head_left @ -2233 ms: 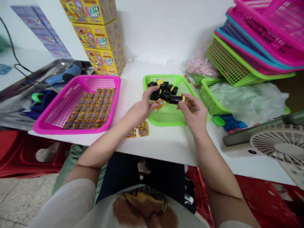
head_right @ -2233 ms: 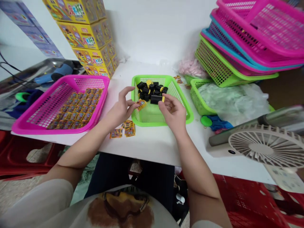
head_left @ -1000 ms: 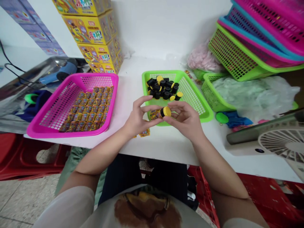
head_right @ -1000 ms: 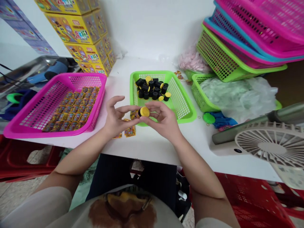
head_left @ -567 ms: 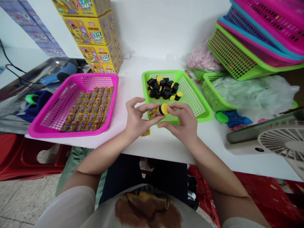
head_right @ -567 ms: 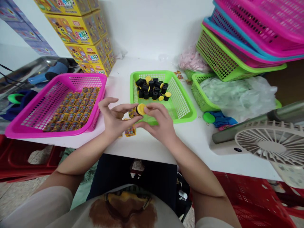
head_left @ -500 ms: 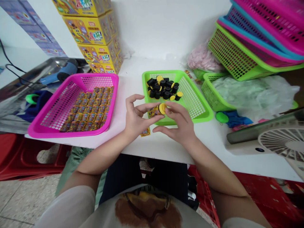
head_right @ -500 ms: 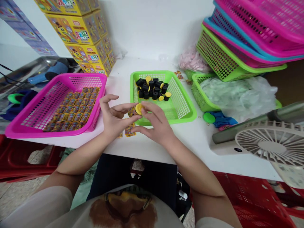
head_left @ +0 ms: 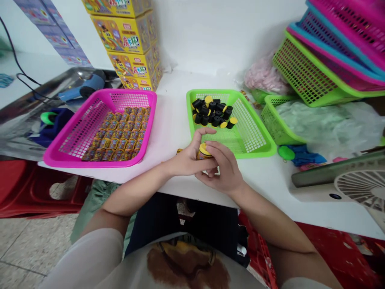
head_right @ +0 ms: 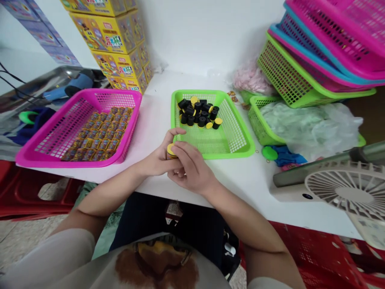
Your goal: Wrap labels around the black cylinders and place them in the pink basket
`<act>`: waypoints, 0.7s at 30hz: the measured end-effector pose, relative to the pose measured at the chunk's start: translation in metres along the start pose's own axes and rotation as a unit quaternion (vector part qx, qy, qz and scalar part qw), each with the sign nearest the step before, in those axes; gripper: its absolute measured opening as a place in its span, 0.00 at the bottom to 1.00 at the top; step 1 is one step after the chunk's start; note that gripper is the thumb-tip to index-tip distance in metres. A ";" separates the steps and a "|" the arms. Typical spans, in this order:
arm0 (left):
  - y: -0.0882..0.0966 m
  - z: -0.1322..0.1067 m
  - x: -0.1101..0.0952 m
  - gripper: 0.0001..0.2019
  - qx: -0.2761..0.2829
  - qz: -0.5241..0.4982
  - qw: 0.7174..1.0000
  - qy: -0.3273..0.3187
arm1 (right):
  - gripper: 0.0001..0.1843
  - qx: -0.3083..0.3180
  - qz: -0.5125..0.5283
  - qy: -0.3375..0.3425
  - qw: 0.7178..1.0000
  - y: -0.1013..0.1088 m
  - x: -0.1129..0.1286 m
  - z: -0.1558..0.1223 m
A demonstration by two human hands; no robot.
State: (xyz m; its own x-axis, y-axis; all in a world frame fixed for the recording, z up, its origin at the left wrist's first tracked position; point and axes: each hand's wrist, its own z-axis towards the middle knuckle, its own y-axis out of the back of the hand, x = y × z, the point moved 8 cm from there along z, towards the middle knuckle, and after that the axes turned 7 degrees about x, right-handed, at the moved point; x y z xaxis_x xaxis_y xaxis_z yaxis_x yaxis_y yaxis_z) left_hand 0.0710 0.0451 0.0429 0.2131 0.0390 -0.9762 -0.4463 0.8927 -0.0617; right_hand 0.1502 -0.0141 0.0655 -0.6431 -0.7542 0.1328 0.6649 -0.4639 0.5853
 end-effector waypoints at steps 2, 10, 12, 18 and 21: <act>0.006 -0.002 0.000 0.37 -0.048 0.044 0.998 -0.009 | 0.42 0.007 -0.023 0.005 1.000 -0.002 0.000 0.001; 0.014 -0.012 -0.007 0.38 -0.203 0.199 0.956 -0.078 | 0.36 0.002 -0.020 0.033 0.999 -0.004 -0.004 0.000; 0.013 -0.014 -0.011 0.37 -0.210 0.216 0.949 -0.090 | 0.32 0.014 -0.025 0.023 0.999 -0.005 -0.008 -0.003; 0.003 -0.011 -0.018 0.40 -0.086 0.165 0.980 -0.074 | 0.30 0.030 0.012 0.058 0.998 0.003 -0.007 -0.007; -0.003 -0.008 -0.015 0.43 0.002 0.108 0.993 -0.057 | 0.29 0.013 0.026 0.084 0.996 0.008 -0.002 -0.006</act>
State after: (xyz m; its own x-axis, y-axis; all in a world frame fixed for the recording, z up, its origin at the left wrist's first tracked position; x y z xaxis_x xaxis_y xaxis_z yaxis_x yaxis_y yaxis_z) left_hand 0.0622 0.0378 0.0557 0.2102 0.2799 -0.9367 -0.4887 0.8599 0.1473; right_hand 0.1588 -0.0189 0.0654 -0.5338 -0.8451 0.0287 0.6838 -0.4114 0.6026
